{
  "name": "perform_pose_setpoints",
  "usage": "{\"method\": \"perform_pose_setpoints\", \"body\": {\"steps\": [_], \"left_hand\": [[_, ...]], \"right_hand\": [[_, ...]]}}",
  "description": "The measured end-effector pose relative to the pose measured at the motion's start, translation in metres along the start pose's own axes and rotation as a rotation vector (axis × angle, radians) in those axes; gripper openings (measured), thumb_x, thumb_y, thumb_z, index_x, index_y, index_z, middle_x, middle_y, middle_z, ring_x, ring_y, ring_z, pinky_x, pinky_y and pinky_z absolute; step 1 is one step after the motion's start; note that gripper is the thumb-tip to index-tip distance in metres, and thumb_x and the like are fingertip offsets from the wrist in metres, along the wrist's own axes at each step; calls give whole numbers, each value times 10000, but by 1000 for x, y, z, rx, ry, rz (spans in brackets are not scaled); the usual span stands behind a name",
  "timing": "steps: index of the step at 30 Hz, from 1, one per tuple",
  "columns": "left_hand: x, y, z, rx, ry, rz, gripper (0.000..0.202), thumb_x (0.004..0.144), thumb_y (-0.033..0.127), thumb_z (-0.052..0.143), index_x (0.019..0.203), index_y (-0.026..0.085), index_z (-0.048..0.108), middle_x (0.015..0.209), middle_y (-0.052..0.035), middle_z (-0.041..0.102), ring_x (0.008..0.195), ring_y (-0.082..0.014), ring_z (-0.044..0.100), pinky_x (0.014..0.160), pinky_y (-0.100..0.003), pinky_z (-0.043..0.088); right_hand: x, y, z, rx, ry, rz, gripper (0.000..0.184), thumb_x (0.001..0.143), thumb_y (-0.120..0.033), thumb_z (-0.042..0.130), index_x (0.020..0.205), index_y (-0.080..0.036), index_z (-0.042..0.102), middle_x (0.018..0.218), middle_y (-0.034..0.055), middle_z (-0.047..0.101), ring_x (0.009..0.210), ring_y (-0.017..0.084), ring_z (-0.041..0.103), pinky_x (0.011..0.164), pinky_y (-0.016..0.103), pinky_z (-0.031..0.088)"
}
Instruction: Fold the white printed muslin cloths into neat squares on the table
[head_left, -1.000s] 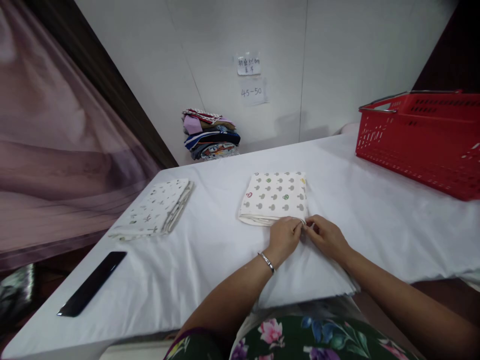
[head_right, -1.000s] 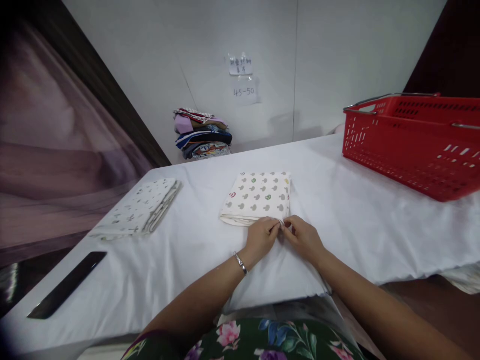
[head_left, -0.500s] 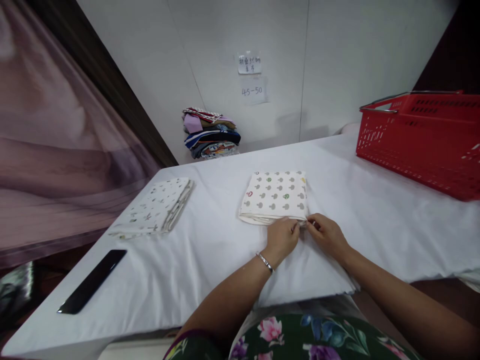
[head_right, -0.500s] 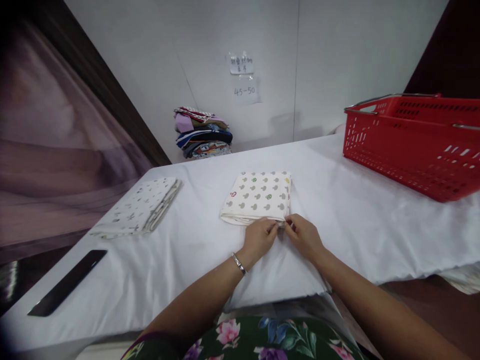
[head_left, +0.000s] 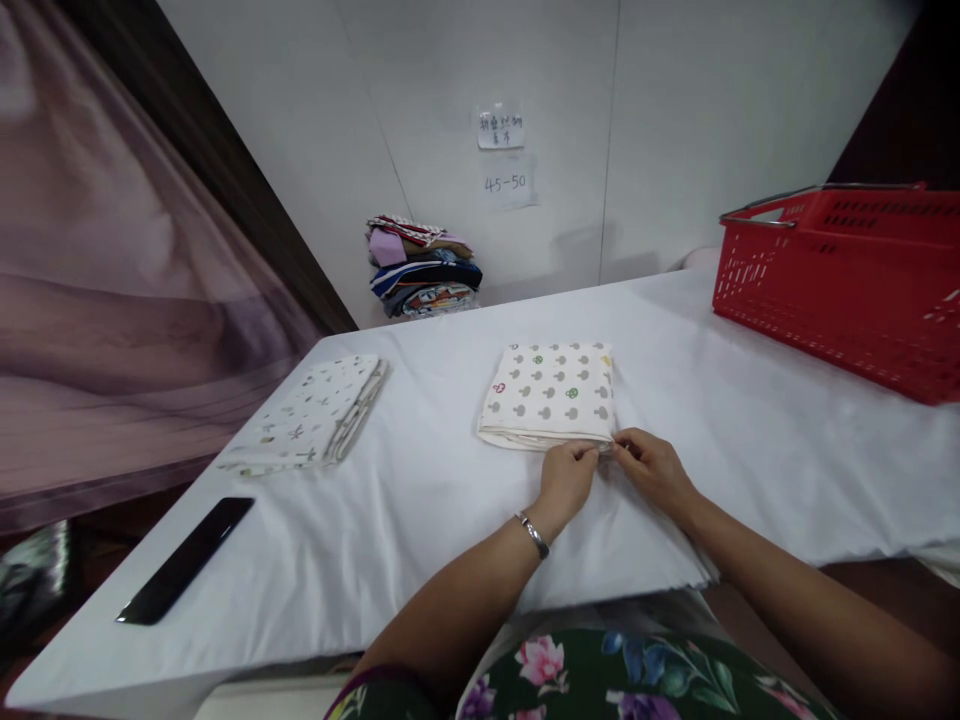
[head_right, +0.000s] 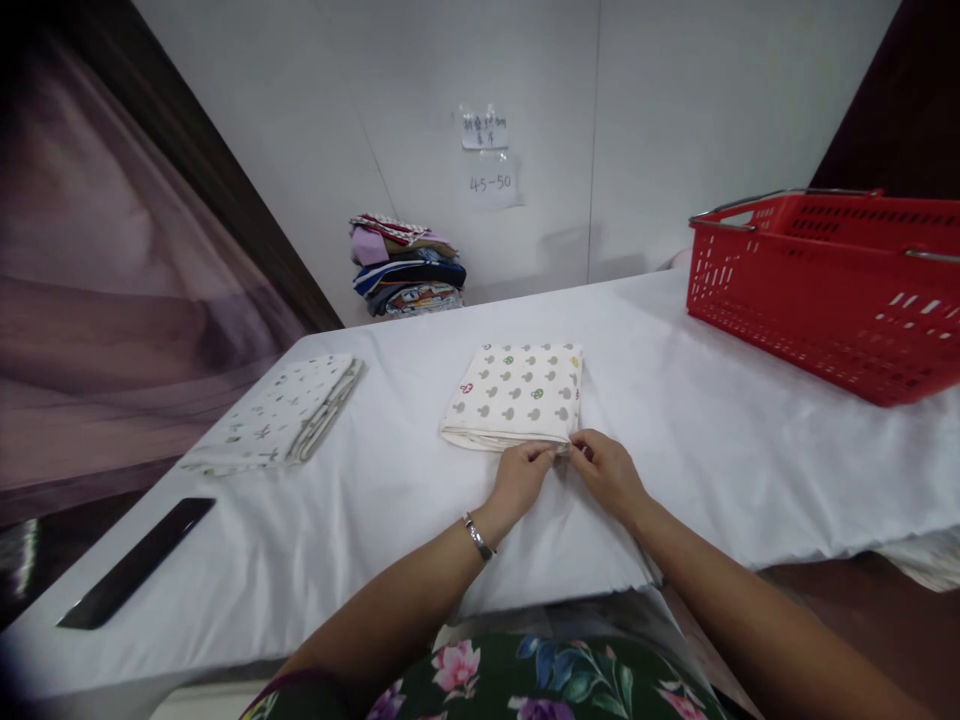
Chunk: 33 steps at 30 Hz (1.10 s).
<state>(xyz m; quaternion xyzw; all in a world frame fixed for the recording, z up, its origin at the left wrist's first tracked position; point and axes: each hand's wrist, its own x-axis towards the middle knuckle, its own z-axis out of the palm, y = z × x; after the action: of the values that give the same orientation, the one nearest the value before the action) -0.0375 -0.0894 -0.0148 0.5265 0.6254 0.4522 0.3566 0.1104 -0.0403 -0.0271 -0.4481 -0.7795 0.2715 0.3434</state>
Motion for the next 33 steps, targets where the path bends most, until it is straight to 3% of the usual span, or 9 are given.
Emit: {"method": "perform_pose_setpoints", "body": {"steps": [5,9,12,17,20,24,30,33], "left_hand": [[-4,10,6,-320,28,-213,158,708,171,539,730,174,696,612,22,609,559,-100,489,544,-214,384],[-8,20,8,-589,-25,-409,60,667,185,555,635,151,592,476,71,399,383,-34,267,397,-183,165],[-7,23,7,-718,-78,-489,89,632,175,562,588,145,490,504,77,362,349,-5,216,387,-179,68],[-2,20,8,-1006,-32,-612,94,641,165,590,654,127,505,560,52,429,371,3,263,368,-147,114],[-4,19,13,-1152,15,-605,96,657,169,596,682,127,514,595,42,459,400,-1,305,374,-132,175],[-9,18,19,-1160,-4,-548,137,623,180,626,707,132,530,616,41,476,410,-3,340,382,-132,188],[-8,18,18,-858,-1,-513,143,590,147,588,732,130,575,593,33,505,383,-27,383,383,-164,160],[-6,18,18,-937,8,-509,115,585,143,595,692,129,556,604,35,507,392,-14,371,388,-155,157]], "right_hand": [[0,0,0,23,-16,-1,223,825,-396,473,820,-217,607,638,-7,598,550,140,507,538,267,396],[-1,1,1,36,-34,-8,200,827,-365,476,827,-213,606,656,-10,599,566,136,510,554,263,395],[-1,3,2,36,-39,-17,194,829,-357,471,815,-211,598,652,-9,591,568,137,505,555,263,391],[-1,4,3,63,-49,-17,215,835,-373,464,850,-212,605,657,-8,595,570,140,511,553,264,393],[-1,4,3,75,-49,-23,215,835,-369,460,835,-209,605,682,-4,607,590,141,526,564,263,402],[-2,5,4,74,-36,-17,217,829,-366,470,813,-198,606,655,-5,602,579,139,525,560,258,404],[-2,10,5,100,-60,2,235,825,-385,482,841,-193,616,677,3,622,583,140,538,552,255,409],[-2,10,5,103,-46,-17,242,828,-388,474,843,-193,617,677,6,620,584,141,536,554,258,411]]}}
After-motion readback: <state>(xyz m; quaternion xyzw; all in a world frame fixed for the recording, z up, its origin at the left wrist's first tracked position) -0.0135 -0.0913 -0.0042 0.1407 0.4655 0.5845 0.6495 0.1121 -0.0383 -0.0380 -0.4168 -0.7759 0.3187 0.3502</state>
